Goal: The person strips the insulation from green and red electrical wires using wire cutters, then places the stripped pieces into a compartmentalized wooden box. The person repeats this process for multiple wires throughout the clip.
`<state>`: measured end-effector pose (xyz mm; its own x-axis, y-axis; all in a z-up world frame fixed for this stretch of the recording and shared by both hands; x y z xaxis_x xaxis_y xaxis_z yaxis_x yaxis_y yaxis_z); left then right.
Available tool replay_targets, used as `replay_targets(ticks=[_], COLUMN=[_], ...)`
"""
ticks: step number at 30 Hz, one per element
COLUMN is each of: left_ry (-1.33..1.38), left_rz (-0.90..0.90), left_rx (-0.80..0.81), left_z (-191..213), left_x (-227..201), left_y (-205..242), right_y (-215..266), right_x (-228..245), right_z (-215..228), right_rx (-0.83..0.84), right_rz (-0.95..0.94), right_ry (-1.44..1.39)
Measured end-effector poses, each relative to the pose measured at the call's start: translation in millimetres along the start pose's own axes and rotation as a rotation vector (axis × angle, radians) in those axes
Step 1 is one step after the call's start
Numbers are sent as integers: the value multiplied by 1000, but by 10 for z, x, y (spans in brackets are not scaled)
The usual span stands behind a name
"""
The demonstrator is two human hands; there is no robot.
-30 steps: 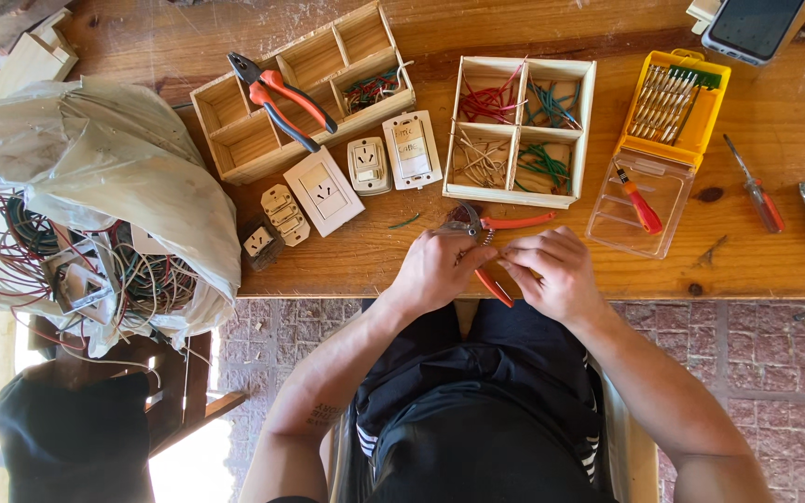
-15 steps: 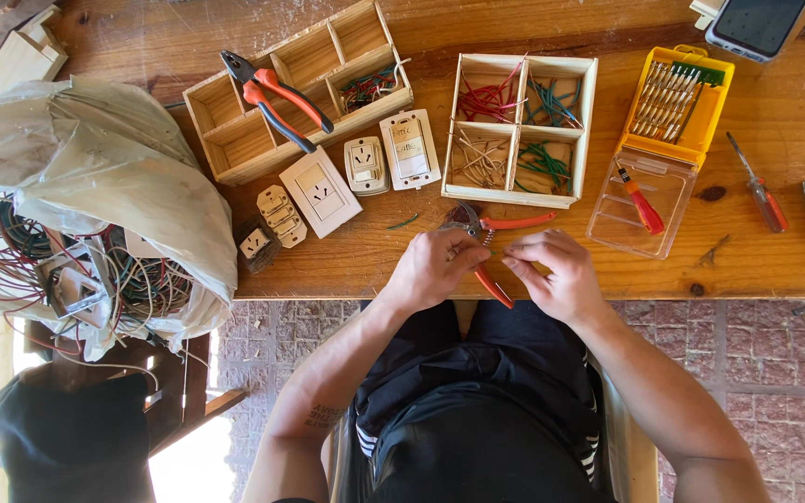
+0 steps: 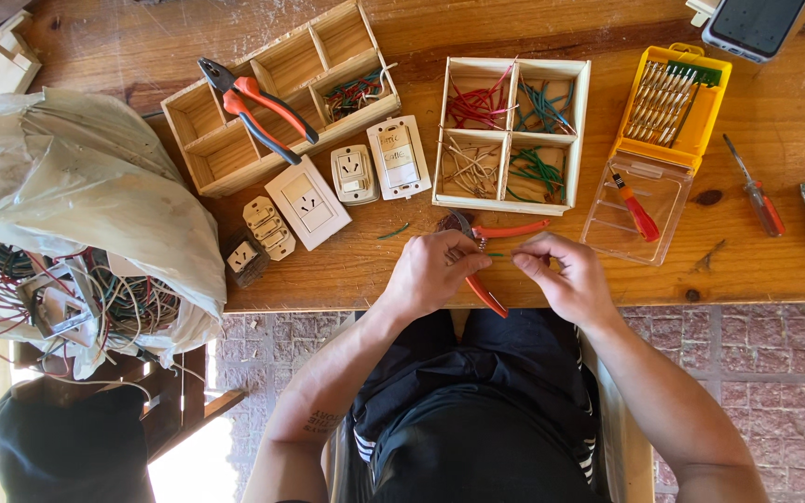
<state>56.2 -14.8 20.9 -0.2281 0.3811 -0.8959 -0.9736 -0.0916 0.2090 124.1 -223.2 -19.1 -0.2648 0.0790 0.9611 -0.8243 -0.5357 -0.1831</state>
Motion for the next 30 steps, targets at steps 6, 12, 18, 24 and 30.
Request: replay_targets(ticks=[6,12,18,24,30], left_ry=[-101,-49,-150,79,-50], left_rz=[-102,-168,-328,-243,-174], left_rx=[-51,-27,-200,-410,-552], left_z=[-146,-146,1,296,434], left_x=[202,114,54,285,798], left_y=[-164,-228,-271,-106,95], right_y=[-127,-205,-311,-487,-173], right_x=[74,40,-224,-130,-445], right_z=[136,172,356,361,267], right_rx=[64,125,43,-210,-187], right_rz=[22,146,282,444,511], right_ry=[155,241,486,1048,729])
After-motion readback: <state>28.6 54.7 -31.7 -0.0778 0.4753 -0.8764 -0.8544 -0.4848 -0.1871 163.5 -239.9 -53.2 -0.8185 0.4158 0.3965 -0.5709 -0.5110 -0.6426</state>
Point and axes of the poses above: each hand's wrist, its own y-axis away from the middle knuckle, its own z-axis out of the back of the hand, x = y × z, the point moved 2 cm from there along -y, towards the middle knuckle, and after that the axes turned 1 degree about -y, right-handed, at the moved point
